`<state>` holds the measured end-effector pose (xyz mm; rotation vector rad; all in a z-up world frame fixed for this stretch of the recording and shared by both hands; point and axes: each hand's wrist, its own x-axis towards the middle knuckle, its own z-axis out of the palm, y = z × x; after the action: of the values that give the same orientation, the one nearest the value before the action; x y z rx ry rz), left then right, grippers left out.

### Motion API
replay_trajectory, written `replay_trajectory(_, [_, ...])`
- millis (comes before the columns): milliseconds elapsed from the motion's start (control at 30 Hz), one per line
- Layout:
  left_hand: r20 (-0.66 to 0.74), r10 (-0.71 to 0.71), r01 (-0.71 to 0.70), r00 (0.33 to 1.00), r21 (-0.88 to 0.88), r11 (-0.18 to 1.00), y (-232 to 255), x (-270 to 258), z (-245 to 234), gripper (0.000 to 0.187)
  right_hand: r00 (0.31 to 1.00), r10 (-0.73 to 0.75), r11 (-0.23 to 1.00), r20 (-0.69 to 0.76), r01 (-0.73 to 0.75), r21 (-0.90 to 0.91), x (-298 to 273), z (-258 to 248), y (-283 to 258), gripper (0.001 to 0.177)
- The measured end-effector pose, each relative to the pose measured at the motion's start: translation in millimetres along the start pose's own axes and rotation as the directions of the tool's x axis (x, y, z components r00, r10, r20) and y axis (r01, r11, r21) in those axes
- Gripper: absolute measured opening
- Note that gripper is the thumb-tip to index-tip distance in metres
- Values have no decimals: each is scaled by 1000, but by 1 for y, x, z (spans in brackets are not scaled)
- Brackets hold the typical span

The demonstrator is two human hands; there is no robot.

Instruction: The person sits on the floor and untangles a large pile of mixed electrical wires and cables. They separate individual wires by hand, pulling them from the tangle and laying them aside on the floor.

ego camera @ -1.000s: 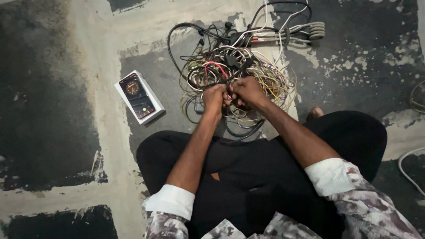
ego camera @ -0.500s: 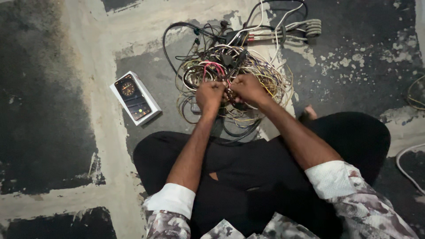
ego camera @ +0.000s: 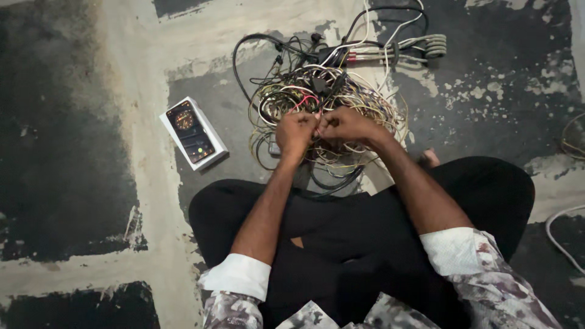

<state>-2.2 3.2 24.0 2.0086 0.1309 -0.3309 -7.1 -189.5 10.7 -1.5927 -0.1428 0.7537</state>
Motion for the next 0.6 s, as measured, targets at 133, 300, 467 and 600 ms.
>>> replay_trajectory(133, [80,-46,62,996,-209,976,-25,15,14,15,996,-16,981,86,32,-190,-2,1,-5,10])
replay_trajectory(300, [159,-49,109,986,-396,912,-52,26,27,10,997,75,940,-27,-79,-332,-6,-1,-13,12])
replay_trajectory(467, [234,-16,147,972,-556,818,-45,18,21,4,908,229,972,-350,-196,130,-3,-7,-22,20])
replay_trajectory(600, [335,62,76,940,-383,921,-24,6,8,2,916,166,984,-366,-129,123,-3,-2,-25,28])
